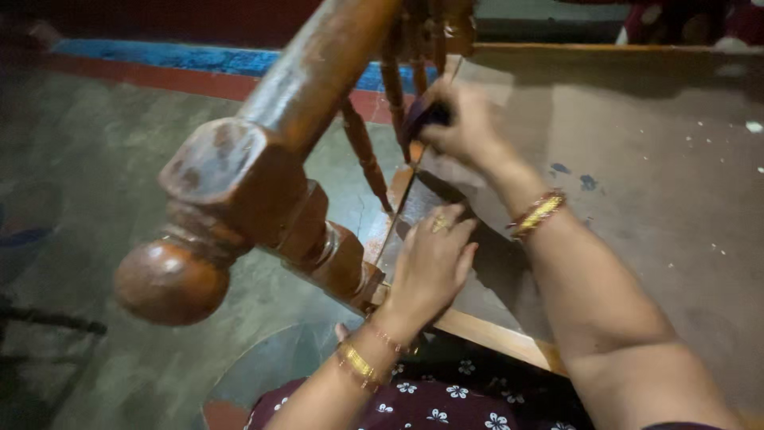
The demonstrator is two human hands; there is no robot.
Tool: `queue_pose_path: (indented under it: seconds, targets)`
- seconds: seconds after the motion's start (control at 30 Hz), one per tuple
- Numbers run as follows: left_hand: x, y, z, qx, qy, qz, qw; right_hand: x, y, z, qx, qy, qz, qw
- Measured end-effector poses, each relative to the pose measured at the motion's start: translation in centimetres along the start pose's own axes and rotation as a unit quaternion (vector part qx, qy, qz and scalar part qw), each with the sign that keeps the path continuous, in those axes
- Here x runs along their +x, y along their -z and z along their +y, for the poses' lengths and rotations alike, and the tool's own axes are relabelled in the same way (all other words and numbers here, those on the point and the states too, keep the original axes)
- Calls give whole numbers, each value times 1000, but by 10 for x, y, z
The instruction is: The person wipes a wooden furniture leg with a dark cloth. They hold the leg with one hand and rub the surface with the other, focusing on the carved details and the vertical shaft of the leg.
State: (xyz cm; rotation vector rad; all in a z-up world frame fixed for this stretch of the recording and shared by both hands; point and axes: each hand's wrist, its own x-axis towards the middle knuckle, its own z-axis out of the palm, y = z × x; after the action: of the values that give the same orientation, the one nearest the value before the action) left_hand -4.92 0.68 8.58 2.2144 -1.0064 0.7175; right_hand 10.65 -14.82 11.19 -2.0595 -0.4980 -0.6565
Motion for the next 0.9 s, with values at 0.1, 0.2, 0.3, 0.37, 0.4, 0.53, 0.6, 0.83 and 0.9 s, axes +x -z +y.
queue_pose_path:
  seconds: [0.1, 0.2, 0.3, 0.37, 0.4, 0.53, 0.6, 0.83, 0.9]
  targets:
    - [12, 63, 32, 42, -50, 27, 997, 6, 35, -12, -51, 160, 161, 973]
    - [7, 145, 58, 145, -83, 95, 981, -3, 53, -54, 167, 152, 156, 962]
    - [9, 190, 68, 262, -80, 210, 938, -15, 62, -114, 238, 194, 172, 936]
    - [3, 205, 67, 224, -79, 245, 940, -27, 55, -155, 301, 225, 146, 915]
    - [-2, 212, 63, 235, -70, 264, 933, -29, 50, -172, 330, 238, 129, 904]
    - [-20, 220, 34, 197, -6, 302, 933, -31, 33, -218, 327, 260, 66, 906]
    - [-23, 219, 16, 116, 13, 319, 940, -25, 31, -233, 231, 279, 7, 932]
    - [-26, 195, -1, -69, -5, 369, 927, 16, 21, -279, -47, 246, -91, 964]
    - [-31, 198, -1, -88, -4, 356, 930, 11, 18, -290, -38, 236, -108, 965]
